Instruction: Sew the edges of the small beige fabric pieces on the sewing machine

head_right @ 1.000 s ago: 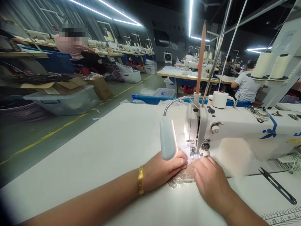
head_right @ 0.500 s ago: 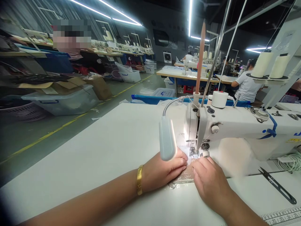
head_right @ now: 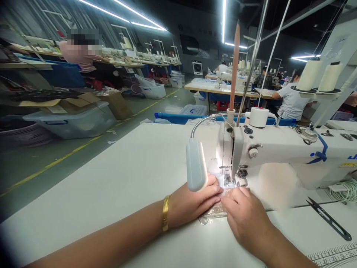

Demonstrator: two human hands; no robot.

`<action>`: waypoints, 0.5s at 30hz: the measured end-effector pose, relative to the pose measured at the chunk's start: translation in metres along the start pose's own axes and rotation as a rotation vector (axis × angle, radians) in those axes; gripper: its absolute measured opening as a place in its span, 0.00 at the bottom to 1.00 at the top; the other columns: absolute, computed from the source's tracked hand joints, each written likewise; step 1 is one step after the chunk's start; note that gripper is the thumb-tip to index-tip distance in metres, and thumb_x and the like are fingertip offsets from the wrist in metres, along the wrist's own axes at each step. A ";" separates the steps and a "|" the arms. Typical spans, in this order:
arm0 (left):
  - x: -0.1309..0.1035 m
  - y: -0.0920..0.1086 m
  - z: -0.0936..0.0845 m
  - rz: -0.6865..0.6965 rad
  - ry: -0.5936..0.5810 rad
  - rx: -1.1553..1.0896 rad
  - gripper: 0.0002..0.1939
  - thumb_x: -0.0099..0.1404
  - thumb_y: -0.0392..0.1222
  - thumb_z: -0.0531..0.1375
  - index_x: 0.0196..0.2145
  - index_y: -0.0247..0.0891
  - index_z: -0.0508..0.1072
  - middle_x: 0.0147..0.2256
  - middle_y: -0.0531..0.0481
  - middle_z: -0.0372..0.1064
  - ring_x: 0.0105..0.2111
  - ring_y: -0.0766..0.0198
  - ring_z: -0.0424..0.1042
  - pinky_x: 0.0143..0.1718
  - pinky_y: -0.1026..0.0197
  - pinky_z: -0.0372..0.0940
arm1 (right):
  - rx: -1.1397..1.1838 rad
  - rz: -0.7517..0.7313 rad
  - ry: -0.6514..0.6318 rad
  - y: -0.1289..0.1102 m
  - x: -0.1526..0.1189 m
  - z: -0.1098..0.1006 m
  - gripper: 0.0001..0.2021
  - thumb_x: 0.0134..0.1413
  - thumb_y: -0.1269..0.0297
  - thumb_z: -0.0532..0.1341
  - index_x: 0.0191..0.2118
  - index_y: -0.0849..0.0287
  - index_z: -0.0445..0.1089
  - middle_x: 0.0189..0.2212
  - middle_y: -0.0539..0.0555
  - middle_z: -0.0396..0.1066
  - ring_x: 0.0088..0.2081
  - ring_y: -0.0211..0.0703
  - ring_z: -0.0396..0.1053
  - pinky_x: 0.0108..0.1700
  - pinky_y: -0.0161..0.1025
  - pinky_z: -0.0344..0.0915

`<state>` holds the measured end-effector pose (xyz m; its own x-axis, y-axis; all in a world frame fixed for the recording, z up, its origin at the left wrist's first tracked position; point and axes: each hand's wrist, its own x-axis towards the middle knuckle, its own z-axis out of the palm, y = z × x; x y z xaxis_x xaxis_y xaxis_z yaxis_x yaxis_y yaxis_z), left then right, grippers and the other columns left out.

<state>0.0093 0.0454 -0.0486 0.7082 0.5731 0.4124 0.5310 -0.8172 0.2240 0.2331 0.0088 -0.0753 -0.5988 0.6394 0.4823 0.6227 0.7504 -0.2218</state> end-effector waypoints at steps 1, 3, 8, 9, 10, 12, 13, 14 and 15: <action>0.000 0.000 0.000 0.003 0.000 0.009 0.08 0.74 0.36 0.55 0.37 0.38 0.72 0.37 0.48 0.71 0.35 0.58 0.69 0.38 0.56 0.64 | -0.002 -0.001 0.001 0.000 0.000 0.000 0.18 0.61 0.80 0.51 0.50 0.58 0.71 0.32 0.55 0.67 0.33 0.49 0.63 0.32 0.41 0.60; -0.001 0.000 0.000 0.000 -0.004 0.007 0.07 0.73 0.36 0.56 0.36 0.38 0.72 0.39 0.47 0.72 0.37 0.57 0.70 0.39 0.55 0.64 | -0.004 -0.001 0.007 0.000 -0.001 0.000 0.19 0.60 0.80 0.51 0.51 0.58 0.71 0.32 0.55 0.67 0.33 0.48 0.62 0.32 0.41 0.60; 0.000 -0.002 0.000 -0.006 -0.016 -0.079 0.05 0.72 0.34 0.57 0.36 0.39 0.70 0.39 0.48 0.73 0.40 0.56 0.70 0.43 0.55 0.65 | 0.007 0.002 -0.010 0.000 -0.001 0.000 0.21 0.60 0.80 0.51 0.53 0.58 0.70 0.32 0.55 0.67 0.34 0.49 0.62 0.34 0.42 0.61; 0.001 -0.002 0.000 -0.006 -0.009 -0.094 0.05 0.72 0.35 0.57 0.36 0.39 0.70 0.39 0.48 0.73 0.40 0.56 0.70 0.43 0.55 0.65 | 0.002 0.000 -0.019 -0.001 -0.001 0.001 0.21 0.60 0.80 0.51 0.54 0.58 0.70 0.32 0.55 0.67 0.34 0.49 0.62 0.33 0.42 0.61; 0.001 -0.002 0.000 -0.003 -0.001 -0.105 0.04 0.72 0.35 0.57 0.37 0.39 0.70 0.39 0.48 0.73 0.39 0.57 0.70 0.43 0.55 0.65 | -0.002 0.000 -0.028 -0.001 0.000 0.001 0.21 0.59 0.80 0.51 0.54 0.58 0.70 0.31 0.54 0.66 0.33 0.49 0.62 0.33 0.42 0.60; 0.002 -0.003 0.001 0.006 0.015 -0.104 0.02 0.72 0.36 0.58 0.39 0.39 0.71 0.38 0.48 0.73 0.38 0.56 0.70 0.42 0.55 0.65 | -0.007 0.008 -0.038 -0.002 0.000 0.001 0.21 0.59 0.80 0.51 0.51 0.57 0.71 0.30 0.54 0.65 0.32 0.48 0.60 0.32 0.41 0.58; 0.002 -0.003 0.001 0.014 0.020 -0.095 0.02 0.71 0.36 0.59 0.40 0.39 0.72 0.37 0.48 0.72 0.37 0.56 0.70 0.42 0.55 0.65 | -0.006 0.011 -0.038 -0.002 0.001 0.001 0.20 0.59 0.80 0.50 0.50 0.57 0.72 0.30 0.53 0.65 0.32 0.48 0.60 0.31 0.41 0.58; 0.001 -0.004 0.001 0.021 0.025 -0.082 0.02 0.71 0.36 0.59 0.40 0.39 0.72 0.37 0.48 0.72 0.37 0.56 0.69 0.41 0.55 0.65 | -0.006 0.011 -0.031 -0.002 0.001 0.001 0.20 0.59 0.80 0.50 0.48 0.56 0.72 0.29 0.53 0.65 0.31 0.48 0.59 0.31 0.41 0.57; 0.001 -0.004 0.002 0.026 0.025 -0.068 0.02 0.71 0.36 0.59 0.39 0.39 0.73 0.37 0.48 0.72 0.37 0.55 0.69 0.41 0.55 0.64 | -0.007 0.005 -0.018 -0.002 0.001 0.001 0.20 0.58 0.80 0.50 0.48 0.57 0.73 0.29 0.53 0.65 0.31 0.48 0.59 0.31 0.41 0.57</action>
<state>0.0090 0.0492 -0.0505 0.7087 0.5510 0.4407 0.4792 -0.8343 0.2725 0.2303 0.0078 -0.0755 -0.6050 0.6460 0.4655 0.6292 0.7461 -0.2177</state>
